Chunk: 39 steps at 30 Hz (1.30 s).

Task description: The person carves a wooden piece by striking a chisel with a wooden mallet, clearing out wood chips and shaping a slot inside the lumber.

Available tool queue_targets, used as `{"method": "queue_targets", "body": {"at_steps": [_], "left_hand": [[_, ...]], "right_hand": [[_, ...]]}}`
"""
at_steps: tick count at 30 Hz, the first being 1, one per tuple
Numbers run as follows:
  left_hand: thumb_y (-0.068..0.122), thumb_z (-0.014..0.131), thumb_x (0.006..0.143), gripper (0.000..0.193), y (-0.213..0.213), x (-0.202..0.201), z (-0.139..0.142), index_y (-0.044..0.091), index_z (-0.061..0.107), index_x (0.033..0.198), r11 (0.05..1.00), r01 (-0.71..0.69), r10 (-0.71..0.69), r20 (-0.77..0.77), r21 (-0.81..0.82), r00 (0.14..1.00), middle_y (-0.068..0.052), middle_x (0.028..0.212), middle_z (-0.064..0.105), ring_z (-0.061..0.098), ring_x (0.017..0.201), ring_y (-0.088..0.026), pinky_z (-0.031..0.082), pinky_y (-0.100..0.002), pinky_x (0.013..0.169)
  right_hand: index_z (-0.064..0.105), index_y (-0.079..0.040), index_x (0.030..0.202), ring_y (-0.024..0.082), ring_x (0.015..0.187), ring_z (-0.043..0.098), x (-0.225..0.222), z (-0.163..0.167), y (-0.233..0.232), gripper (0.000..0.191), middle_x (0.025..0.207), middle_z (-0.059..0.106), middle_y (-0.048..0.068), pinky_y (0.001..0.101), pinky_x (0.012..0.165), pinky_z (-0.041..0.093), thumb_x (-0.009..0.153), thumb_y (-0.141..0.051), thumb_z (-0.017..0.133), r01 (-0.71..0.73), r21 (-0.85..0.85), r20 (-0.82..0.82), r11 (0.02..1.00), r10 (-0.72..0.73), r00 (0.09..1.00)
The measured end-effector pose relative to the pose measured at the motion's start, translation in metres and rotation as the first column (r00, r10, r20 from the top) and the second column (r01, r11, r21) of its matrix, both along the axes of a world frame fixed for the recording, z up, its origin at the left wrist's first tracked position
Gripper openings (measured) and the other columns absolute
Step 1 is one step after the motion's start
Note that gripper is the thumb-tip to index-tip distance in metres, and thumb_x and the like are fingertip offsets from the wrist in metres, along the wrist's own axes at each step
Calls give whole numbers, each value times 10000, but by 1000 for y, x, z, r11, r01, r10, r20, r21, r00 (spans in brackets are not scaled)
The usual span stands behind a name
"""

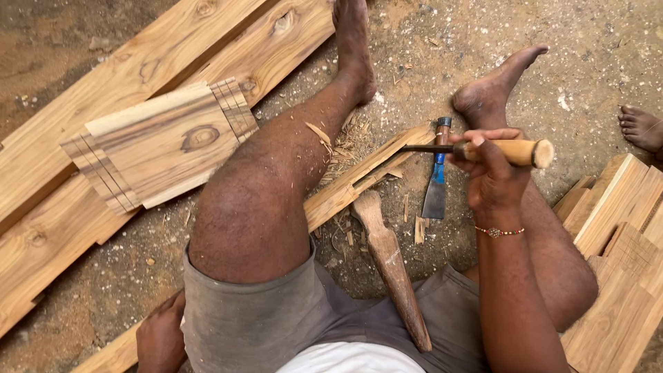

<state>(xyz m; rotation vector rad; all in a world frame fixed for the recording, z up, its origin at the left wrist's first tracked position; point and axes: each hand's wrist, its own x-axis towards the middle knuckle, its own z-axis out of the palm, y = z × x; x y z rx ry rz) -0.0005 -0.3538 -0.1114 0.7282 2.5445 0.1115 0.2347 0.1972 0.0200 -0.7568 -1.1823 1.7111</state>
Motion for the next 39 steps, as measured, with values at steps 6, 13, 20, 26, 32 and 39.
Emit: {"method": "queue_targets", "body": {"at_steps": [6, 13, 20, 26, 32, 39], "left_hand": [[318, 703, 801, 623, 0, 0, -2, 188, 597, 1401, 998, 12, -12, 4, -54, 1000, -74, 1330, 690, 697, 1166, -298, 560, -416, 990], [344, 713, 790, 587, -2, -1, -11, 217, 618, 1354, 997, 5, -4, 11, -71, 1000, -27, 1386, 680, 712, 1146, -285, 577, -407, 981], [235, 635, 840, 563, -19, -1, -38, 255, 638, 1402, 999, 25, -22, -85, 46, 996, -60, 1314, 713, 711, 1141, -304, 585, -411, 942], [265, 630, 831, 518, -35, 0, -69, 206, 651, 1346, 996, 14, -7, -79, 93, 997, -81, 1309, 703, 707, 1115, -317, 575, -435, 937], [246, 658, 814, 530, -27, 6, -46, 152, 641, 1336, 991, -2, 8, -36, 137, 999, -112, 1301, 699, 691, 1116, -354, 565, -446, 908], [154, 609, 821, 573, 17, 6, 27, 192, 613, 1393, 998, 46, -44, -39, 40, 998, -96, 1284, 716, 713, 1065, -335, 575, -434, 921]], "right_hand": [[599, -81, 1074, 310, 1116, 750, -9, 3, 5, 361, 1141, 725, 184, 454, 1006, 653, 822, 177, 584, -229, 96, 42, 969, 225, 973], [652, -37, 1079, 273, 1072, 747, -24, -7, 5, 367, 1128, 721, 163, 414, 986, 654, 806, 208, 629, -218, 221, -49, 950, 234, 971], [627, -40, 1040, 239, 891, 738, -39, -27, -3, 329, 989, 741, 158, 327, 705, 616, 821, 206, 629, -188, 129, 119, 974, 173, 978], [604, -39, 1012, 250, 904, 750, -42, -40, -10, 301, 997, 738, 158, 374, 781, 654, 838, 206, 620, -228, 67, 165, 971, 214, 963], [624, -24, 1110, 276, 980, 724, -37, -49, -12, 382, 1024, 716, 159, 430, 1087, 590, 834, 237, 589, -255, 208, -159, 944, 290, 944], [630, -50, 1043, 276, 1029, 728, -28, -53, -7, 383, 1021, 704, 125, 521, 1069, 548, 787, 233, 606, -289, 97, -101, 953, 298, 949]]}}
